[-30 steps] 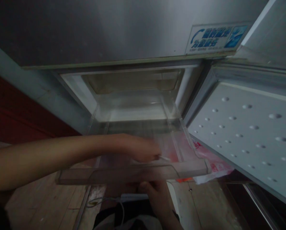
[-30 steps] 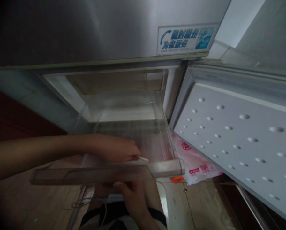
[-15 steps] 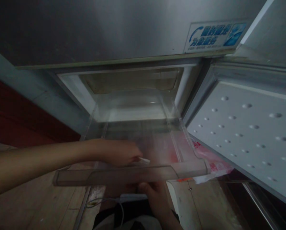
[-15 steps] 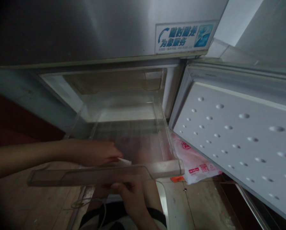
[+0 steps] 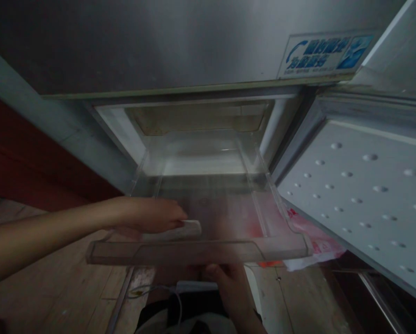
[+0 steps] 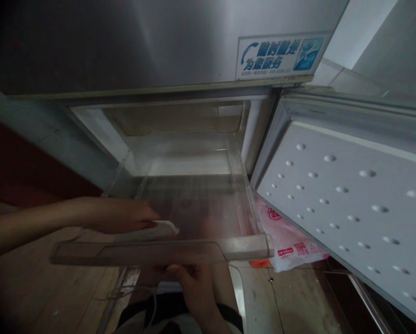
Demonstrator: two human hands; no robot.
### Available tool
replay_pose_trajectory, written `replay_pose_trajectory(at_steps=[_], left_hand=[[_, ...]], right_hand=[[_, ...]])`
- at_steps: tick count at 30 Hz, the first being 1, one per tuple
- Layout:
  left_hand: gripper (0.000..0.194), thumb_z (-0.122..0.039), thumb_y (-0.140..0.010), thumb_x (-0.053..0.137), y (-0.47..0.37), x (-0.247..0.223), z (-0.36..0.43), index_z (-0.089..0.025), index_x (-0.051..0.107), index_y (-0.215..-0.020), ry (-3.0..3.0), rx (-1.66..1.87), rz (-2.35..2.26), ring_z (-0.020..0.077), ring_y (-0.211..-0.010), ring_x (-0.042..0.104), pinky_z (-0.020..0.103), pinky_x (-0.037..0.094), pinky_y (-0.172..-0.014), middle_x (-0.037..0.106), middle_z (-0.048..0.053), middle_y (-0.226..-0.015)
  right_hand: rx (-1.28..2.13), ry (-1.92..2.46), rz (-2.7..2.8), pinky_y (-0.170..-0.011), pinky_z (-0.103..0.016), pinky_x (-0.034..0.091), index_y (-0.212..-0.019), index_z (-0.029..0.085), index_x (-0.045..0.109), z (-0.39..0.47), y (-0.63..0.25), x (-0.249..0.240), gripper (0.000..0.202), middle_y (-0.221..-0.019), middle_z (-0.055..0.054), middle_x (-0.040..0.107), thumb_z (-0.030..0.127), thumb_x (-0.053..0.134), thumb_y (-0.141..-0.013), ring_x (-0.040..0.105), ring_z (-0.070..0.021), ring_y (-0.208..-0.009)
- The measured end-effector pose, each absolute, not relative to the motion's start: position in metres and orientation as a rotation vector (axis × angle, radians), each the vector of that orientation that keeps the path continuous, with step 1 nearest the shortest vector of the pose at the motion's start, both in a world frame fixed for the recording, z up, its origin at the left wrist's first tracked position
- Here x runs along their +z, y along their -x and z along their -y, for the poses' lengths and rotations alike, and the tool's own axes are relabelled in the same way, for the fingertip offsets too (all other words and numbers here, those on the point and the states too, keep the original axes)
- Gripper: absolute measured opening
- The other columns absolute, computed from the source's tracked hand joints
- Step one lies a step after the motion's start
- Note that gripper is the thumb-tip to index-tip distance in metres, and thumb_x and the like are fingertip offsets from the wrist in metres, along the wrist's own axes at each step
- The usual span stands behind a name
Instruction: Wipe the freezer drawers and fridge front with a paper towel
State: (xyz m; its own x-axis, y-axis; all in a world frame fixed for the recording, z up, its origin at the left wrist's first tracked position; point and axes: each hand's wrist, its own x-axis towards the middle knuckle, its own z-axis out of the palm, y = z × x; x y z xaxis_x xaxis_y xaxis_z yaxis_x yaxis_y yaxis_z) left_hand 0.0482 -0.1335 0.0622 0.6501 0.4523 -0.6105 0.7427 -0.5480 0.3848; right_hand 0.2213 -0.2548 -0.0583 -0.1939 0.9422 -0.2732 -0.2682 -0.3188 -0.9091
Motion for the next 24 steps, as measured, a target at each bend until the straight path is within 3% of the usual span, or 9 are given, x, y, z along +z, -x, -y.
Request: replay_pose_trajectory(at_steps=[5,11,15,19,24], left_hand=[[0.025,-0.016,-0.091,0.044,-0.136,0.069,0.122,-0.012,0.069,-0.092,-2.509,-0.625,-0.588,0.0163,-0.075,0.064,0.023,0.041,-0.061,0.073,0.011,-0.091],[0.028,-0.018,-0.094,0.041,-0.194,0.064,0.123,-0.010,0.068,-0.095,-2.684,-0.535,-0.374,0.0173,-0.081,0.063,0.025,0.040,-0.062,0.073,0.012,-0.094],[0.026,-0.012,-0.091,0.042,-0.168,0.059,0.123,-0.011,0.068,-0.097,-2.642,-0.506,-0.451,0.0161,-0.076,0.064,0.024,0.040,-0.060,0.073,0.011,-0.092],[0.025,-0.013,-0.086,0.046,-0.108,0.061,0.133,-0.013,0.070,-0.093,-2.536,-0.681,-0.715,0.0197,-0.073,0.066,0.025,0.040,-0.058,0.073,0.013,-0.088],[0.022,-0.013,-0.085,0.049,-0.025,0.060,0.150,-0.017,0.070,-0.078,-2.286,-0.562,-0.952,0.0142,-0.057,0.062,0.021,0.037,-0.049,0.073,0.005,-0.072]], right_hand=[[1.647,1.128,0.935,-0.072,-0.028,0.056,-0.071,0.019,0.074,0.254,-0.221,-0.060,0.023,-0.075,-0.005,0.072,0.040,0.066,-0.070,0.068,-0.0201,-0.076],[1.714,1.046,0.871,-0.071,-0.027,0.056,-0.070,0.020,0.075,0.253,-0.219,-0.061,0.016,-0.072,-0.004,0.072,0.029,0.062,-0.066,0.069,-0.0191,-0.073],[1.736,1.033,0.859,-0.071,-0.024,0.055,-0.070,0.021,0.076,0.253,-0.220,-0.061,0.017,-0.073,-0.002,0.072,0.023,0.060,-0.065,0.069,-0.0177,-0.074],[1.680,1.049,0.870,-0.068,-0.025,0.055,-0.068,0.021,0.075,0.252,-0.220,-0.059,0.015,-0.070,-0.002,0.072,0.027,0.062,-0.064,0.068,-0.0180,-0.071],[1.699,1.082,0.931,-0.069,-0.026,0.056,-0.067,0.021,0.075,0.250,-0.221,-0.057,0.015,-0.069,-0.003,0.072,0.031,0.064,-0.065,0.068,-0.0192,-0.071]])
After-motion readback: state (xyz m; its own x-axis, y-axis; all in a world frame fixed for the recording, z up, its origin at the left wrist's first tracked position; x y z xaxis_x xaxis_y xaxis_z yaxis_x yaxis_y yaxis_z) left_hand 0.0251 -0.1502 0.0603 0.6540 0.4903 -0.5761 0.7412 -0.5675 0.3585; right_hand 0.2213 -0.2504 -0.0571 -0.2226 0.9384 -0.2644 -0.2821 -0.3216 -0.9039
